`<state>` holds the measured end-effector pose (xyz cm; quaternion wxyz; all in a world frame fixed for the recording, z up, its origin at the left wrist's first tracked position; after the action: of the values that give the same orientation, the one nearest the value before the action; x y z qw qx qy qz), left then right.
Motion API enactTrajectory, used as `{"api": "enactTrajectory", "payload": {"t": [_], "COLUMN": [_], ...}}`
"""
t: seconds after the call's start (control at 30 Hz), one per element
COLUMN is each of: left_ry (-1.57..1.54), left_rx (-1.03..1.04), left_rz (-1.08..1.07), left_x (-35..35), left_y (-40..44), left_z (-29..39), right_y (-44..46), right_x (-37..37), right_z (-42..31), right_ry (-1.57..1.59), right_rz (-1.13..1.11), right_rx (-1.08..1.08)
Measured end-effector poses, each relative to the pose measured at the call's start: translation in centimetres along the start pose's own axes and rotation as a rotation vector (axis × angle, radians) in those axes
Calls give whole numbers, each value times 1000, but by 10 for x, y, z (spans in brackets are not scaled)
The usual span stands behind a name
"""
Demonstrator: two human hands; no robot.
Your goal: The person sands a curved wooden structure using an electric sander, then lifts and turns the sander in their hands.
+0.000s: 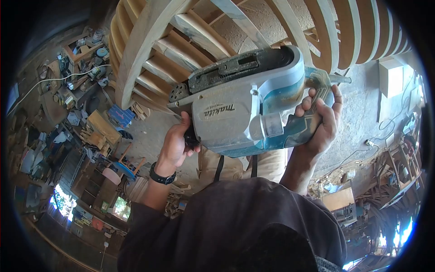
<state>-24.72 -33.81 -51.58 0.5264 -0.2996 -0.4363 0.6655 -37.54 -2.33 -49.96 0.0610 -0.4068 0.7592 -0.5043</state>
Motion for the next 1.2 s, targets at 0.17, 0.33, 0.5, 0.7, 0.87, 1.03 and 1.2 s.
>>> {"api": "enactTrajectory", "payload": {"t": [0.17,0.33,0.5,0.7,0.87,1.03,1.2], "left_ry": [70,9,-128,-102,-138,-146,-107], "left_rx": [-3,-3,-37,69,59,-82,-100], "left_rz": [-16,-3,54,101,47,-30,-45], "left_x": [-4,-10,-25,-56,-53,-32,-22], "left_y": [-2,-2,-7,-2,0,-2,-1], "left_z": [-17,1,48,86,80,51,29], "right_y": [1,-1,-6,-2,-1,-2,-1], "right_x": [-15,16,71,120,122,98,81], "right_z": [12,3,-1,-6,-11,-8,-11], "right_ry": [1,38,-20,-1,-61,-27,-66], "right_rz": [-18,-62,-69,-163,-135,-155,-102], "right_rx": [17,-11,-28,-96,-125,-68,-60]}}
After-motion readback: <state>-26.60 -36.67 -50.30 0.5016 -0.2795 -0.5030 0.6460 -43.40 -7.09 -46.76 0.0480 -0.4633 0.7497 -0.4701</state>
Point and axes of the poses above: each hand's wrist, its own y-axis towards the middle knuckle, its own x-axis out of the palm, z = x × y, the point moved 10 cm from there along y, towards the middle knuckle, and after that the axes turned 15 degrees about x, right-handed, at the moved point
